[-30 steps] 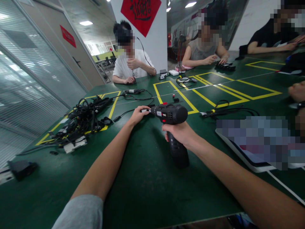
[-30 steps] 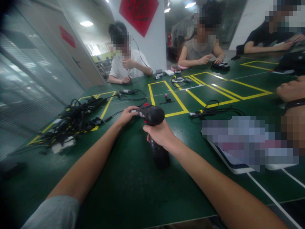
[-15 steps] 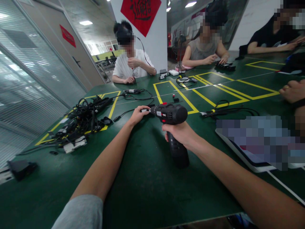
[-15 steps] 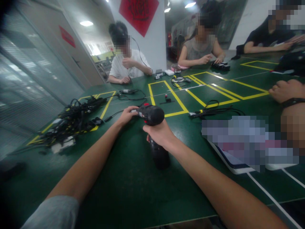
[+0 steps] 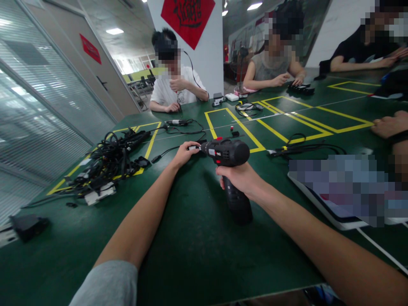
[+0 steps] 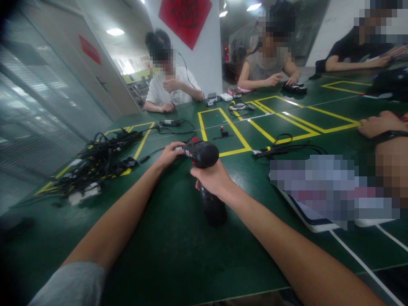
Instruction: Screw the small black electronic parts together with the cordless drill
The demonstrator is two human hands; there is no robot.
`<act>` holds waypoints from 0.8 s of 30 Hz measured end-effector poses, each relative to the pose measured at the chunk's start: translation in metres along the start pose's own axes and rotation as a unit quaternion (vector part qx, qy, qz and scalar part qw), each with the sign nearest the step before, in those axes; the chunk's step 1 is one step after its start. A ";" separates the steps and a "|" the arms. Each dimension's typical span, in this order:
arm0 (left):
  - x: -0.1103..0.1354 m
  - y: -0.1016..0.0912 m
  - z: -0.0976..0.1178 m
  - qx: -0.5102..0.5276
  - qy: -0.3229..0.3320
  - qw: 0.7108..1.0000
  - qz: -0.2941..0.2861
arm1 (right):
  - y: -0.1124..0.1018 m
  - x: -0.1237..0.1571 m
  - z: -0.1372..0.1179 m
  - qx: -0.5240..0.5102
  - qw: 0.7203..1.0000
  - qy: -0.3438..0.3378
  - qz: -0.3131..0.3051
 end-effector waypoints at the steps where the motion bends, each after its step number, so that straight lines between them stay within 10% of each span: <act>1: 0.000 0.000 0.000 0.000 -0.001 1.000 0.001 | 0.000 0.000 0.000 0.000 1.000 -0.001 0.000; 24: 0.000 0.000 0.001 0.006 0.000 1.000 -0.003 | -0.001 0.001 -0.001 0.015 1.000 0.009 0.006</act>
Point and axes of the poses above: each hand's wrist, its own x-axis away from the middle knuckle, its own y-axis out of the palm, z = x × y, the point moved 6 cm from there along -x, towards the middle knuckle, and after that the axes turned 1 degree about -z, right-handed, at the moved point
